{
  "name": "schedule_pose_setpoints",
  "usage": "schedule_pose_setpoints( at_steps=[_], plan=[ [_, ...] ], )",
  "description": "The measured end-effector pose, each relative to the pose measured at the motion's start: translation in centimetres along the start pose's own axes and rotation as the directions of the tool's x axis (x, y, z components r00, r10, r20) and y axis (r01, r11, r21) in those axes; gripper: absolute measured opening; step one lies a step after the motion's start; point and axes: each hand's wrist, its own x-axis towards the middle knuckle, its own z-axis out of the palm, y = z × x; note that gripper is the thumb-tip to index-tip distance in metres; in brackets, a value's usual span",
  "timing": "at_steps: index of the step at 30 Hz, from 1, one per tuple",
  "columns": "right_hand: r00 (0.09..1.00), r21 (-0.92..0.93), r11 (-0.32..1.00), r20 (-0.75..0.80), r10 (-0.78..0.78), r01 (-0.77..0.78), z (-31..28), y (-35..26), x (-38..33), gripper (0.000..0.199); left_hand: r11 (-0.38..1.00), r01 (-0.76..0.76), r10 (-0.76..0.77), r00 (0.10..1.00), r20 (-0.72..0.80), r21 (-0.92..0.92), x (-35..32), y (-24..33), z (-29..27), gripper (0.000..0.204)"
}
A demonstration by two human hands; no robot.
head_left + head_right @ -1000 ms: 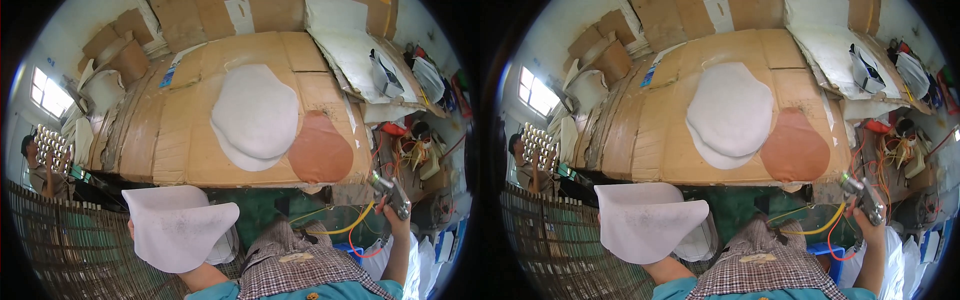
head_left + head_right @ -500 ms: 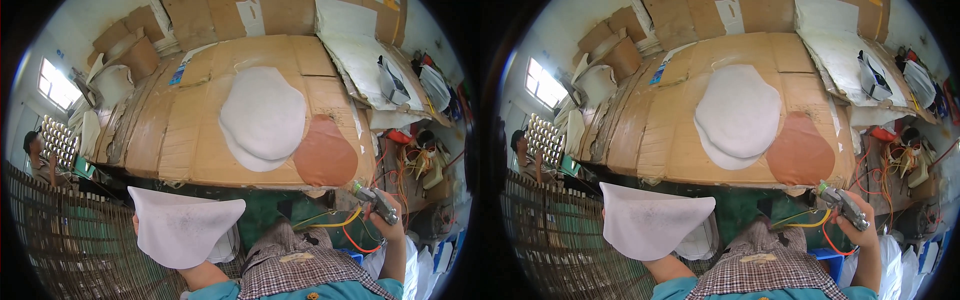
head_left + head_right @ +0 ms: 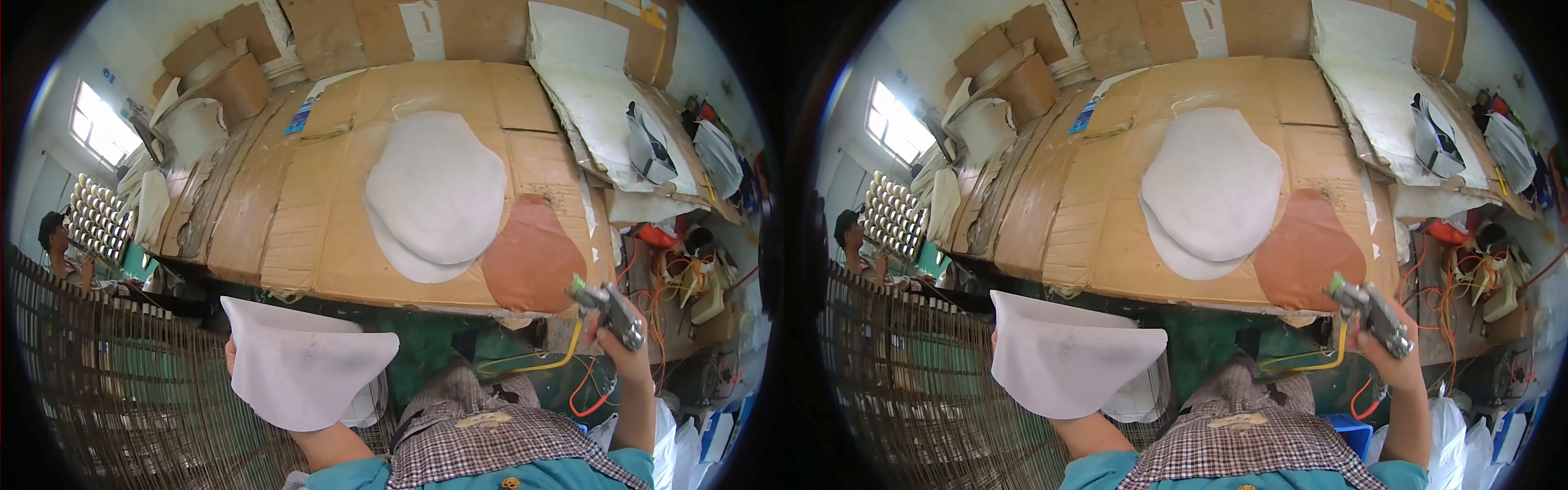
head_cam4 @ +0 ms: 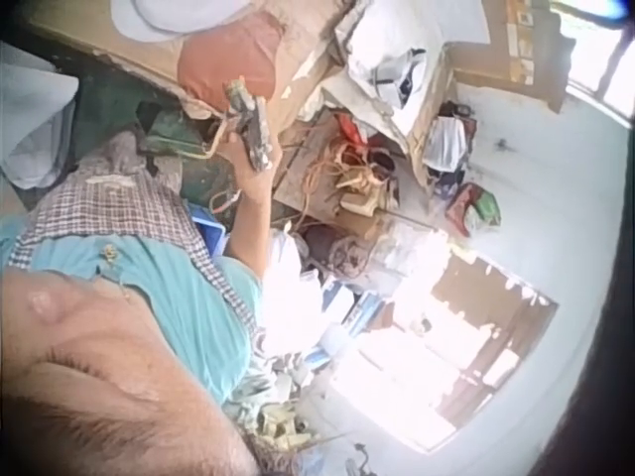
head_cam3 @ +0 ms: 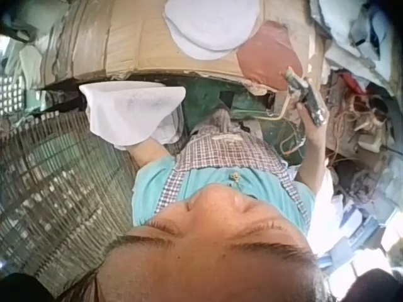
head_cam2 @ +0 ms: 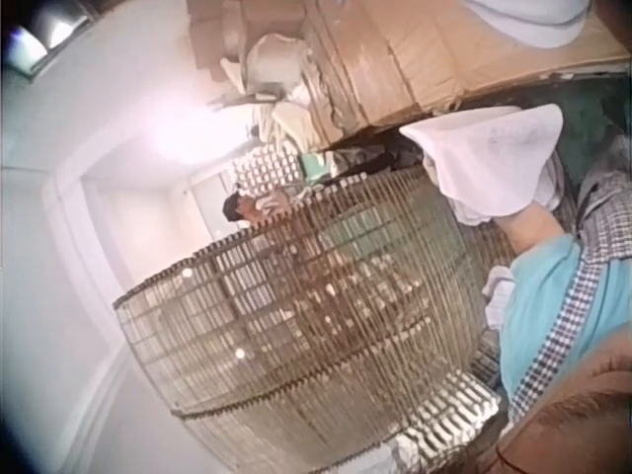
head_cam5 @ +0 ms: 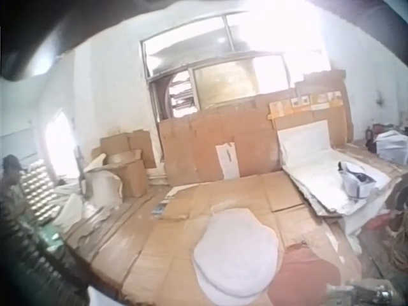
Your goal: Spray foam pads with adhesive or treatment and place them onto a metal drying rack.
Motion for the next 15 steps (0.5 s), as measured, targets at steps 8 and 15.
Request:
schedule_pose_setpoints(
  at_steps=[8,15],
  plan=[
    [0.968,0.033,0.999,-0.249,-0.013,0.022,-1.6,0.2,1.7,0.046,0.992,-0.108,0.112,0.992,0.062,-0.060,-1.7,0.4,0.9,0.038],
    [0.997,0.099,0.995,-0.072,0.022,-0.015,-2.2,1.1,0.4,0.056,0.909,-0.368,0.342,0.927,0.156,0.194,-1.7,-1.3,1.2,0.038]
  ],
)
